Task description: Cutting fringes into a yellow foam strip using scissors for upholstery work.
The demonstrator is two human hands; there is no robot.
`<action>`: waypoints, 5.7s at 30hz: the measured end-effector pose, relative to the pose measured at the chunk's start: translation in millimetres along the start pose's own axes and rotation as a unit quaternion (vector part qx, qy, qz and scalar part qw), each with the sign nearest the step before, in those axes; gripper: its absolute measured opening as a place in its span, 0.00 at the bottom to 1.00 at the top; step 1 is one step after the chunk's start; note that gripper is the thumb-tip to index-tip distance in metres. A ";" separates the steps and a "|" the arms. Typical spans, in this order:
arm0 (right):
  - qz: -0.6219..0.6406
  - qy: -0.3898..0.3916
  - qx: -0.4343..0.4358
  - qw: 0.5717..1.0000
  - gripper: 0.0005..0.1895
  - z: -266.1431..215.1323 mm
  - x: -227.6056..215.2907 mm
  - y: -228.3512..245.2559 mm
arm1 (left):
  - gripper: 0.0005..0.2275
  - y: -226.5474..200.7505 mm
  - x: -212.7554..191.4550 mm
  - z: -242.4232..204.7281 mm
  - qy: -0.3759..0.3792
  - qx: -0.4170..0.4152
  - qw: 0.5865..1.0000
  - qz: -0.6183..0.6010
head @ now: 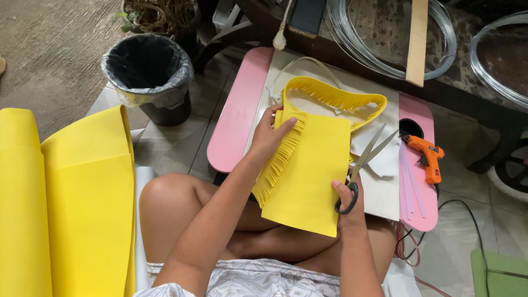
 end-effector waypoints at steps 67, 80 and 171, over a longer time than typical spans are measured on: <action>-0.007 -0.036 0.035 0.999 0.22 9.3 -36.9 -39.4 | 0.26 39.5 17.5 -30.6 0.043 0.102 0.987 -0.114; -0.006 -0.053 0.017 0.998 0.19 9.8 -36.4 -37.6 | 0.27 -0.3 47.3 -108.4 0.023 0.042 0.999 -0.009; 0.050 -0.115 0.103 0.987 0.24 -2.2 -20.0 -13.8 | 0.01 -3.5 -66.9 -117.3 -0.252 0.105 0.953 0.131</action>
Point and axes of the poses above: each hand's wrist, its own z-axis towards the middle knuckle, its own x-axis out of the palm, y = z × x, the point moved 5 cm from there along z, towards the middle knuckle, and after that the axes turned 11 degrees about y, right-handed, at the moved point
